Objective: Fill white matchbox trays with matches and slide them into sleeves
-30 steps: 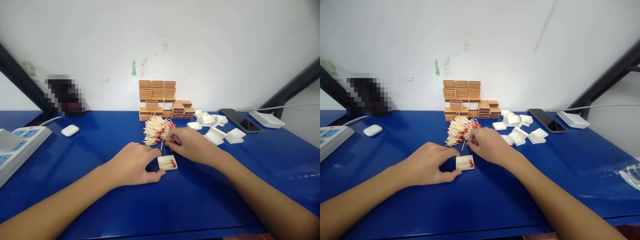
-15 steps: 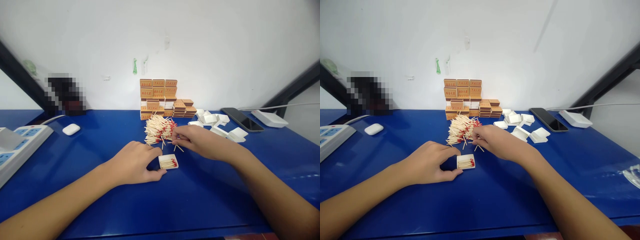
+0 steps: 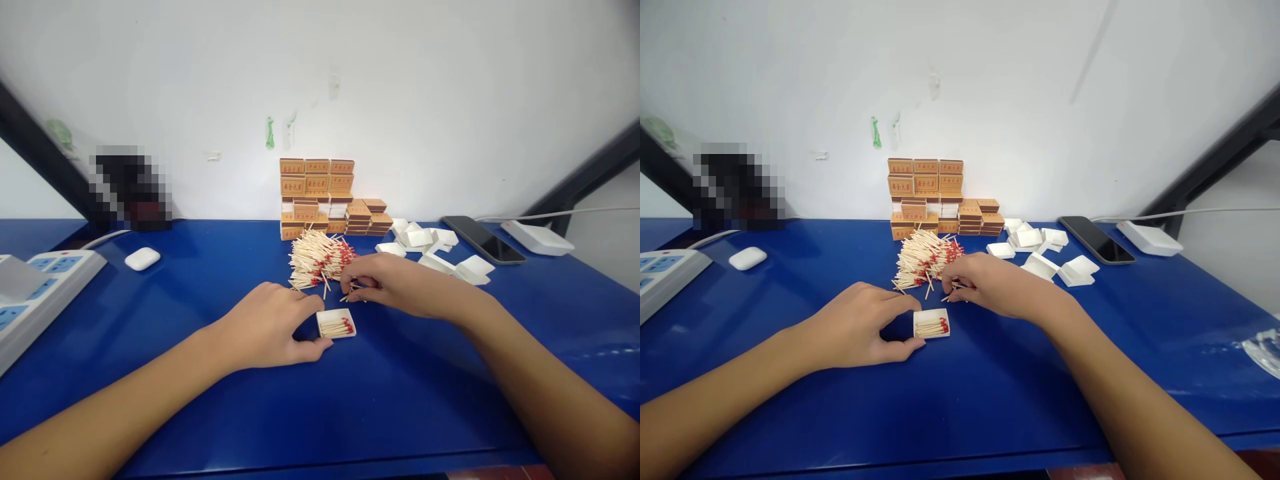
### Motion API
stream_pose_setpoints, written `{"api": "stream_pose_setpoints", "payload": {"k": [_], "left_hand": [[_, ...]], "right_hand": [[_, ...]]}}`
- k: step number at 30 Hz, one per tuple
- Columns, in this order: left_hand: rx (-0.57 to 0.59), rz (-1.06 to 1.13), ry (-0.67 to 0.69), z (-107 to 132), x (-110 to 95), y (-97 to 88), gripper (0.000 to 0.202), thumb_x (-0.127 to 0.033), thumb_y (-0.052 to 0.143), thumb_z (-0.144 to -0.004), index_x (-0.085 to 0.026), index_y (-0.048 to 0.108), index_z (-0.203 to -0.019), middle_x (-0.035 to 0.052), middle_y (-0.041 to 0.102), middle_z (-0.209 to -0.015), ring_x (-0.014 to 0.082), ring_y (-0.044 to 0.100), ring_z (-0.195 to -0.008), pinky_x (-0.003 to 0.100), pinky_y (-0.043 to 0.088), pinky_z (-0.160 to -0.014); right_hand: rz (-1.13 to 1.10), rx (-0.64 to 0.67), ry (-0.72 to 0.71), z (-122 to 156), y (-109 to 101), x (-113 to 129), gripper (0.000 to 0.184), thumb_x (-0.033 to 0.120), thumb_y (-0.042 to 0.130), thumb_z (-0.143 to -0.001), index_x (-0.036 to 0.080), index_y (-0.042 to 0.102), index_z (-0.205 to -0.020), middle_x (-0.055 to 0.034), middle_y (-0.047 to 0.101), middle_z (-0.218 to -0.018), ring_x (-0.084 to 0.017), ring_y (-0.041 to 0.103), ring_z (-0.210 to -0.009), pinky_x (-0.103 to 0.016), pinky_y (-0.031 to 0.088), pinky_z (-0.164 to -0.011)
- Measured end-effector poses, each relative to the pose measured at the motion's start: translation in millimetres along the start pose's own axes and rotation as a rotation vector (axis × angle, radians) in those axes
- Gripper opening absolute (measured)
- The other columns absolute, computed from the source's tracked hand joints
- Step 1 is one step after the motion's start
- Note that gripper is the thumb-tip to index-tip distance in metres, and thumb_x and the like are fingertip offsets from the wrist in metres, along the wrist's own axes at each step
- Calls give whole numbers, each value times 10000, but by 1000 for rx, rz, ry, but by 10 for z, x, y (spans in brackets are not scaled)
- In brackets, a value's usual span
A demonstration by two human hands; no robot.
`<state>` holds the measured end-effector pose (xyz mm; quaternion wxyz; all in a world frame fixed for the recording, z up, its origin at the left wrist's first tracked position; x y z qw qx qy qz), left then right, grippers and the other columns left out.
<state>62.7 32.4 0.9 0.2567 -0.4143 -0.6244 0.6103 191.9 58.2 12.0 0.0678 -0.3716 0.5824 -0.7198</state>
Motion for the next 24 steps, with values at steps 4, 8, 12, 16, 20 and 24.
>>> {"api": "stream_pose_setpoints", "payload": {"k": [4,8,12,16,20,24], "left_hand": [[3,3,-4,-4,-5,-12,297,-474,634,-920,-207,711,-1023,6,741,-780,204,693,-670,304,366,-564],[2,8,-2,6,-9,-13,288,-468,642,-913,-207,712,-1014,3,733,-767,196,680,-645,300,362,-554],[-15,-6,2,8,1,-9,288,-472,642,-912,-210,709,-1012,-1,710,-727,196,674,-626,303,367,-546],[-17,-5,2,-2,4,-8,288,-476,638,-915,-212,707,-1009,-2,720,-743,197,682,-636,303,363,-546],[-12,2,-15,-4,15,-21,285,-471,639,-911,-217,705,-1021,-5,729,-747,199,680,-628,299,357,-545],[0,-18,-44,-2,53,-17,323,-496,625,-914,-212,712,-1040,14,743,-767,219,699,-662,303,381,-564]], "right_hand": [[48,12,107,5,60,-80,174,272,564,-997,208,611,-843,-16,654,-824,-162,527,-708,-297,342,-635],[55,15,128,22,96,-81,202,329,538,-1022,209,605,-874,-23,638,-828,-156,499,-686,-298,334,-621],[-94,-85,117,34,-43,6,245,403,529,-1029,216,578,-880,29,516,-695,-140,418,-618,-285,313,-582],[-346,-77,91,41,-103,158,306,484,551,-1016,216,575,-871,57,421,-667,-126,375,-597,-273,315,-561],[-435,-2,75,29,2,234,319,492,549,-1017,210,590,-873,62,417,-664,-125,371,-607,-274,310,-555],[-310,41,114,31,103,181,254,424,585,-998,205,621,-875,62,421,-660,-120,379,-598,-272,302,-545]]}}
Point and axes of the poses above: each hand's wrist, its own z-axis away from the middle knuckle, its own y-axis out of the palm, x = y × z, the point moved 9 cm from there along -z, towards the middle knuckle
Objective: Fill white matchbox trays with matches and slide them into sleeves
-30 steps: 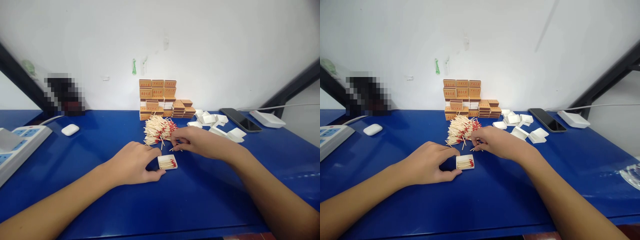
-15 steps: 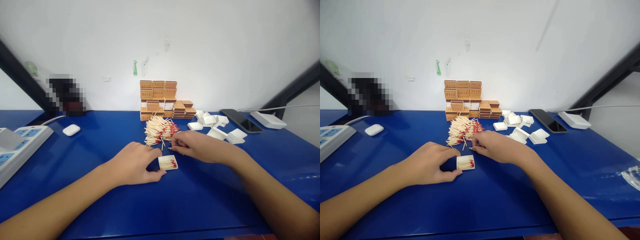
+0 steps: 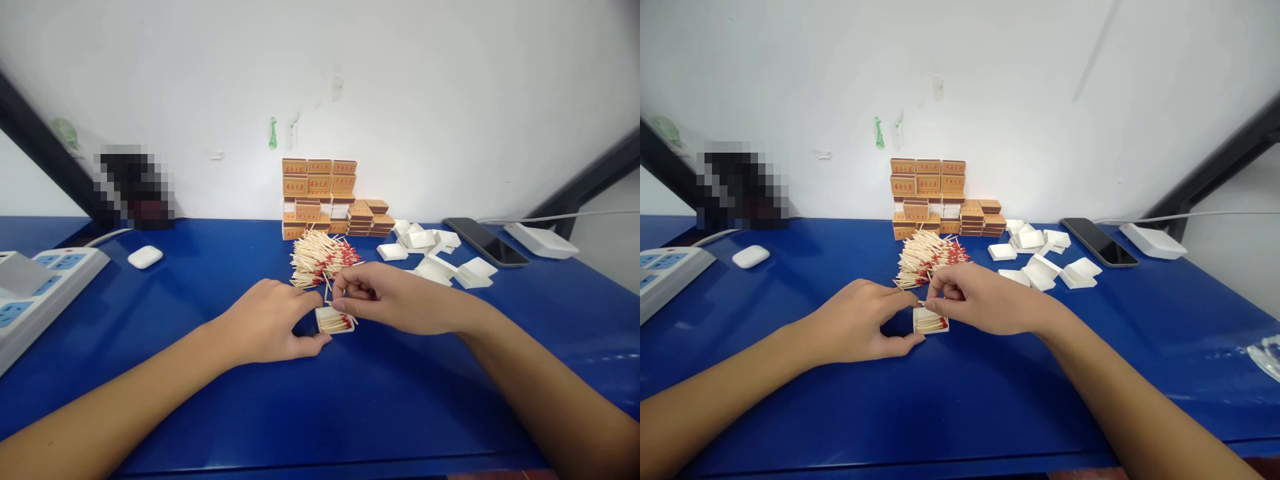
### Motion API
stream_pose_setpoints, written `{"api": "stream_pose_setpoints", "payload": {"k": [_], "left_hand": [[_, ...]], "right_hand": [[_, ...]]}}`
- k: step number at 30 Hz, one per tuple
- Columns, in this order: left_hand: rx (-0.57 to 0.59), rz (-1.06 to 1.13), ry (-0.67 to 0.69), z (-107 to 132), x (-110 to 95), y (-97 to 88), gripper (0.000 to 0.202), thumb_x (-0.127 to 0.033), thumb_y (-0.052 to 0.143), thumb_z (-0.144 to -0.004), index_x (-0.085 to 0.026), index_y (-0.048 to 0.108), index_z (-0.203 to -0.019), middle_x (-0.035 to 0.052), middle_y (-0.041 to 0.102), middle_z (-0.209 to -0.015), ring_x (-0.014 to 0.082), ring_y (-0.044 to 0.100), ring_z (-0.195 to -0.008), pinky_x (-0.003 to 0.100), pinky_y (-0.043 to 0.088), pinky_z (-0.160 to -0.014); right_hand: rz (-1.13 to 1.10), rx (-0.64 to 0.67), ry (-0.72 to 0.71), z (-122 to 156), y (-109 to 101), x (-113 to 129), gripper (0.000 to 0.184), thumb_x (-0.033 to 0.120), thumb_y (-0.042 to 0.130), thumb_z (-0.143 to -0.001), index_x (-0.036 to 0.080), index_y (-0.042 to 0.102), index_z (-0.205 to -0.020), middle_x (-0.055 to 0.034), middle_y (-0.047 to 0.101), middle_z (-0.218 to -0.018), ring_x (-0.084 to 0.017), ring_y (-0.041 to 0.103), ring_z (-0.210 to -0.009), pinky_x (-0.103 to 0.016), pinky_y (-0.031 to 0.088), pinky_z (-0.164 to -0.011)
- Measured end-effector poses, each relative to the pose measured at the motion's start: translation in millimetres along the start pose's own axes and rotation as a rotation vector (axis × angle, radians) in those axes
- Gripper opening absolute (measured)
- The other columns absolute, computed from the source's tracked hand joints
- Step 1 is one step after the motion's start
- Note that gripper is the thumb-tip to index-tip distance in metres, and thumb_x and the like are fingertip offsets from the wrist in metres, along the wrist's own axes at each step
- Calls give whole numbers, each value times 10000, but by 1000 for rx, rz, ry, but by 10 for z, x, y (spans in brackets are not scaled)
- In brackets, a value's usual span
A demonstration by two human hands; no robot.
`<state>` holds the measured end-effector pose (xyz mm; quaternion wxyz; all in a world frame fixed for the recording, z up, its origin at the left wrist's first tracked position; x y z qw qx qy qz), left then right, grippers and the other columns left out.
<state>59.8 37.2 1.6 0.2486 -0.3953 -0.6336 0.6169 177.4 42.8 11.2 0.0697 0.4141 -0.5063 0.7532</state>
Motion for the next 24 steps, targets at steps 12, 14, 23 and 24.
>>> {"api": "stream_pose_setpoints", "payload": {"k": [12,14,23,24], "left_hand": [[-4,-1,-3,-11,5,-8,305,-497,630,-914,-208,705,-978,0,720,-732,203,671,-626,301,361,-559],[-5,0,-11,-12,9,-4,306,-492,631,-912,-206,711,-985,0,717,-727,199,667,-619,299,363,-558],[7,42,-26,-11,40,17,327,-495,641,-905,-214,732,-1044,3,727,-743,199,681,-636,299,428,-598],[4,38,-25,-8,38,14,329,-498,641,-904,-214,733,-1045,2,724,-734,199,680,-630,299,427,-595]], "right_hand": [[139,-50,-23,-11,11,23,253,431,619,-984,213,644,-857,58,449,-648,-117,391,-588,-272,270,-536],[171,-106,-44,1,-69,43,303,464,621,-982,210,631,-817,61,417,-630,-116,372,-582,-275,261,-543],[294,-93,-44,78,-113,70,138,315,656,-903,215,669,-809,45,488,-663,-115,402,-589,-291,253,-566],[301,-95,-44,88,-124,72,109,294,655,-893,218,674,-817,44,495,-667,-117,408,-592,-290,260,-567]]}}
Point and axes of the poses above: each hand's wrist, its own z-axis away from the middle knuckle, its own y-axis out of the palm, x = y × z, the point moved 9 cm from there along -z, towards the middle knuckle
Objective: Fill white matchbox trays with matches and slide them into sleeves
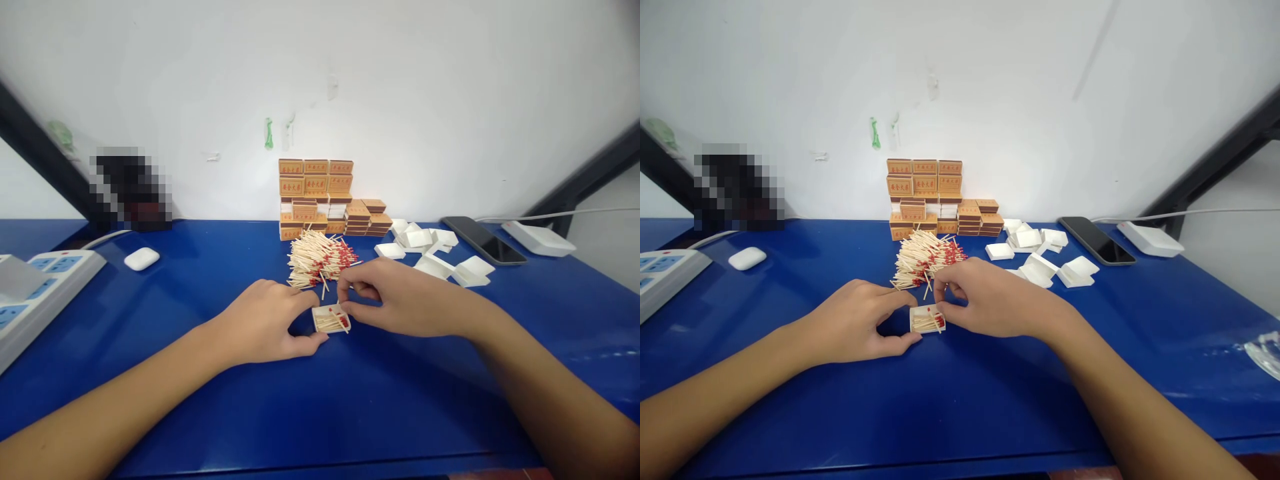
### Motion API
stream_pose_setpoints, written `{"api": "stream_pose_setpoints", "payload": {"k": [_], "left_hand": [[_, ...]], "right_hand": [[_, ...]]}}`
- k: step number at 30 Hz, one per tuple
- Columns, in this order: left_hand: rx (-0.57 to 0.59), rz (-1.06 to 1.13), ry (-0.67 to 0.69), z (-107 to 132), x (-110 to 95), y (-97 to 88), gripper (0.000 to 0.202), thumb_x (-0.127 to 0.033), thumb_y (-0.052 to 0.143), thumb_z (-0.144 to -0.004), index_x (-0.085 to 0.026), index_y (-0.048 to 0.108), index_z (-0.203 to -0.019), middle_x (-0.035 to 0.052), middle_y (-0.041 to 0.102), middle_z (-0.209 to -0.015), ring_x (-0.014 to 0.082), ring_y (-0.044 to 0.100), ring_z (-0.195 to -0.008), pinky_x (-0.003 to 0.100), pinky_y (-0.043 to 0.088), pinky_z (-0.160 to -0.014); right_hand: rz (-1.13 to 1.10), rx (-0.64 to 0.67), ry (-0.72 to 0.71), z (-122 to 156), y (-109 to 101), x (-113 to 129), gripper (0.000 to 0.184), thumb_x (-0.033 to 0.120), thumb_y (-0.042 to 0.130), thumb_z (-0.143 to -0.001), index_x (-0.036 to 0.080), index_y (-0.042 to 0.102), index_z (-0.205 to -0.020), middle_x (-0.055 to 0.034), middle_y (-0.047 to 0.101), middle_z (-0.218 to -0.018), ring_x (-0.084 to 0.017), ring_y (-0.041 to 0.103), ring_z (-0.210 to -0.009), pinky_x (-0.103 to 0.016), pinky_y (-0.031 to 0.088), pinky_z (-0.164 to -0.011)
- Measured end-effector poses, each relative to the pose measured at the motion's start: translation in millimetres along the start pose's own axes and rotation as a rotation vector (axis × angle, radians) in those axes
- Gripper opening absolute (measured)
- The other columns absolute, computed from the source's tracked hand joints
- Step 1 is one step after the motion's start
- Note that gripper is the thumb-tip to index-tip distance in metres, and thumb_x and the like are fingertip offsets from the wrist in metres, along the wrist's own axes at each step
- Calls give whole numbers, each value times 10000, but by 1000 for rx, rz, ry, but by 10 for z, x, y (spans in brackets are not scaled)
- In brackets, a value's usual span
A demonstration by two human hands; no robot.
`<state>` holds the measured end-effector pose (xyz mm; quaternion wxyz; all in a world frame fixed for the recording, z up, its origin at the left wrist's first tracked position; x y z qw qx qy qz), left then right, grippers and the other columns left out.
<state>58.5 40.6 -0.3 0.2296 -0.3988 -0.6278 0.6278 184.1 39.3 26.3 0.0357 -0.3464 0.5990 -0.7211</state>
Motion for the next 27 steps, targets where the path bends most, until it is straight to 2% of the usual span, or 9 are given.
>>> {"api": "stream_pose_setpoints", "payload": {"k": [5,11,23,27], "left_hand": [[-5,11,-2,-1,-6,0,314,-491,640,-904,-222,733,-1036,0,731,-755,191,679,-634,295,423,-590],[0,0,-3,-12,-10,-3,320,-491,644,-903,-215,730,-1039,5,731,-746,196,680,-634,295,407,-582],[19,-18,-8,-16,9,15,342,-519,634,-909,-207,725,-1017,17,736,-760,211,690,-653,304,414,-592],[16,-25,7,-14,-2,10,337,-511,623,-920,-222,719,-1066,13,749,-796,218,705,-689,307,416,-606]], "right_hand": [[8,41,18,19,27,-48,74,301,667,-868,242,712,-875,35,541,-708,-126,463,-616,-280,284,-561],[-5,61,8,-3,118,-48,59,268,671,-864,221,703,-850,13,606,-759,-132,481,-654,-282,291,-587],[-34,69,6,-66,180,-20,101,260,633,-916,209,666,-836,42,564,-687,-105,425,-574,-270,277,-550],[-28,63,-18,-64,178,0,128,265,633,-923,204,644,-811,48,544,-673,-98,419,-569,-268,287,-560]]}}
Point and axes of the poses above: each hand's wrist, its own z-axis away from the middle knuckle, its own y-axis out of the palm, x = y × z, the point moved 9 cm from there along -z, towards the middle knuckle
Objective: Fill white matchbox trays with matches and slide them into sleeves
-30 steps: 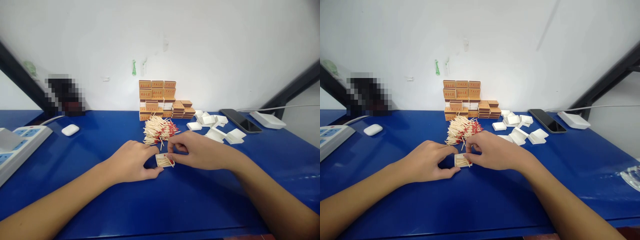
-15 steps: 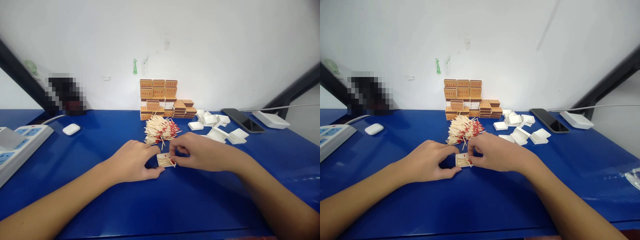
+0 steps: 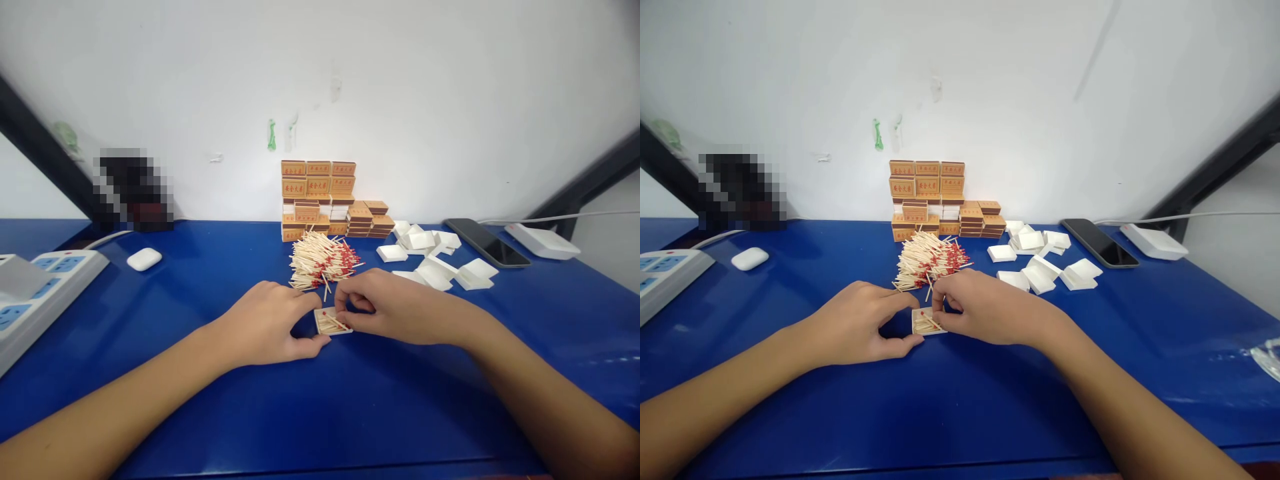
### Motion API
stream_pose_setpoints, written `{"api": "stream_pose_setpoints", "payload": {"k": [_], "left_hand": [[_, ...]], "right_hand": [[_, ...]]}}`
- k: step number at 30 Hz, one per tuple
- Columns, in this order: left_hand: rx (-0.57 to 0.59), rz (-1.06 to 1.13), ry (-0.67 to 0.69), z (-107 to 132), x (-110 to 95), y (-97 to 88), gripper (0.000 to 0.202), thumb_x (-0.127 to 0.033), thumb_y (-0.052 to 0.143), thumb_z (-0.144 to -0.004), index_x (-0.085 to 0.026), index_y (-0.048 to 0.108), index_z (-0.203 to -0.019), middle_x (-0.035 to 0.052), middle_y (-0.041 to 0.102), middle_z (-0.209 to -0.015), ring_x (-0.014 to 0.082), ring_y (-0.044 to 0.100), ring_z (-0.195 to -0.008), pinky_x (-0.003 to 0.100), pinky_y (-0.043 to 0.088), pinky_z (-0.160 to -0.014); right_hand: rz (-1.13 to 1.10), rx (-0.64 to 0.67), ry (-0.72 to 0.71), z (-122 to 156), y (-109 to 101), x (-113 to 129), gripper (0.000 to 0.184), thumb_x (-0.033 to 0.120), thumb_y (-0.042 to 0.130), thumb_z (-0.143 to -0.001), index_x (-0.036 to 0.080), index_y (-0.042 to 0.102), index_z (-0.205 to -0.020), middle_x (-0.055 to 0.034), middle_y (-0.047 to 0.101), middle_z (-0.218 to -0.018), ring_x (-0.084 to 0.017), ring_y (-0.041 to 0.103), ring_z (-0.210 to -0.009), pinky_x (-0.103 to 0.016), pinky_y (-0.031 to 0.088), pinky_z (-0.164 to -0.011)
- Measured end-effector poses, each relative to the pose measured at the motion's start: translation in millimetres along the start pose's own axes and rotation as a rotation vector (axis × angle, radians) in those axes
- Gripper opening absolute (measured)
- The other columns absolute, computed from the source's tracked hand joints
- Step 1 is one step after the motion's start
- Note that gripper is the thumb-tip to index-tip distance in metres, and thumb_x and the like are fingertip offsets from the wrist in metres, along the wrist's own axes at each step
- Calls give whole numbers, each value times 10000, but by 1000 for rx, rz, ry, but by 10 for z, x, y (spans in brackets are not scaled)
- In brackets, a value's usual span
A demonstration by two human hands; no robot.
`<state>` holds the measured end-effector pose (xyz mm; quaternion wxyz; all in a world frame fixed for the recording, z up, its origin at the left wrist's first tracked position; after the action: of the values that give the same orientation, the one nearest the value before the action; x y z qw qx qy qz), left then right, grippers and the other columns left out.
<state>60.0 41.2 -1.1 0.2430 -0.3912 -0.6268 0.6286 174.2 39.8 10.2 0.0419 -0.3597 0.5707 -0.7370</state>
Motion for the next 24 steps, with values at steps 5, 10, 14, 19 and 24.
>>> {"api": "stream_pose_setpoints", "payload": {"k": [5,10,14,19,24], "left_hand": [[-3,-9,-2,2,-4,3,340,-524,622,-919,-216,716,-1030,11,740,-773,213,691,-659,305,410,-591],[-23,-5,3,11,-4,-1,339,-519,630,-913,-201,720,-987,17,732,-758,210,684,-649,305,417,-583],[-39,0,24,17,-20,-16,324,-507,636,-912,-200,717,-977,10,721,-735,201,674,-629,301,411,-567],[-28,-6,18,12,-13,-7,331,-513,639,-913,-199,715,-987,16,724,-743,210,682,-647,305,411,-572],[-25,-7,17,10,-7,-3,325,-507,642,-913,-203,716,-998,20,737,-771,214,695,-672,303,418,-586]], "right_hand": [[-3,-9,6,-15,-4,7,200,337,594,-959,207,647,-816,45,528,-655,-107,424,-571,-277,272,-547],[-7,-23,10,14,-11,42,140,338,652,-904,210,677,-852,27,571,-712,-117,463,-607,-280,283,-565],[-1,-25,36,50,-31,55,112,314,691,-851,209,667,-821,16,587,-722,-128,482,-621,-280,300,-571],[-9,46,23,54,15,84,138,251,656,-848,200,624,-724,23,584,-669,-118,449,-586,-287,290,-569],[-8,77,22,52,36,76,166,239,628,-868,201,595,-710,42,559,-643,-105,415,-556,-285,277,-553]]}}
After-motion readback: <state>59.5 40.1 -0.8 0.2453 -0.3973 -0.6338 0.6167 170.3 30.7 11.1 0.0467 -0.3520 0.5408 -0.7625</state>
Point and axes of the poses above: each hand's wrist, its own z-axis away from the middle knuckle, its own y-axis out of the palm, x = y × z, the point moved 9 cm from there along -z, towards the middle knuckle
